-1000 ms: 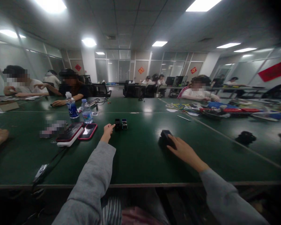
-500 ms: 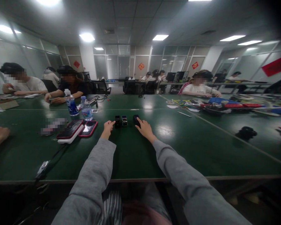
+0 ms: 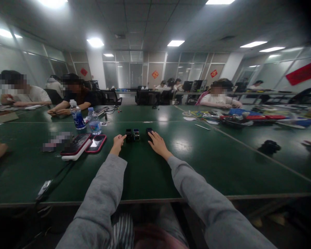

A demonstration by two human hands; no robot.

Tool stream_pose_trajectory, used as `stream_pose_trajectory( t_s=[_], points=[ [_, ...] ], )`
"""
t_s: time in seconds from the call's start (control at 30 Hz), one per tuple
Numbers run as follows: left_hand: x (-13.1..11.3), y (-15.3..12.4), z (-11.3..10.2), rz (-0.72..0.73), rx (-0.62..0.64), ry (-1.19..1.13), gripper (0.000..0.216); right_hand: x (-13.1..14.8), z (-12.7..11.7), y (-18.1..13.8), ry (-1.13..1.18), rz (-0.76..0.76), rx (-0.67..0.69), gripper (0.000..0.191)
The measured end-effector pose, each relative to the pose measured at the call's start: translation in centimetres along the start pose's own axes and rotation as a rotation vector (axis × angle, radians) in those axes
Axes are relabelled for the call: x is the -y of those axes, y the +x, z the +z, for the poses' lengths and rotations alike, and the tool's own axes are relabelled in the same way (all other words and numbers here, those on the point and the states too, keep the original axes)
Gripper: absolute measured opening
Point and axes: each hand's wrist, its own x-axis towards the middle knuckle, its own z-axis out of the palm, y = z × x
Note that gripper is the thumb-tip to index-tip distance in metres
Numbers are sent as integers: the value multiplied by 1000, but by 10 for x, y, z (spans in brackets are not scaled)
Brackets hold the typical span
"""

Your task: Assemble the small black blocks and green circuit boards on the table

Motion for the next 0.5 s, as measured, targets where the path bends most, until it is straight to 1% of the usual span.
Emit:
stream_pose_trajectory(
  t_s=[0.13,0.23,0.33,0.43,0.5],
  points=[
    [-2,-3,1,-7,-2,17,45,2,-1,-2,-54,15,-26,52],
    [-8,-8,1,-21,-16,33,46,3,-2,-3,-69,11,-38,51],
    [-15,-14,1,-35,-24,52,48,7,-4,-3,-86,12,-82,52],
    [-17,-16,1,-31,-23,50,49,19,-5,-1,-66,-20,-148,54],
    [-15,-14,1,-28,-25,46,49,30,-3,1,-23,-74,-149,56]
  ],
)
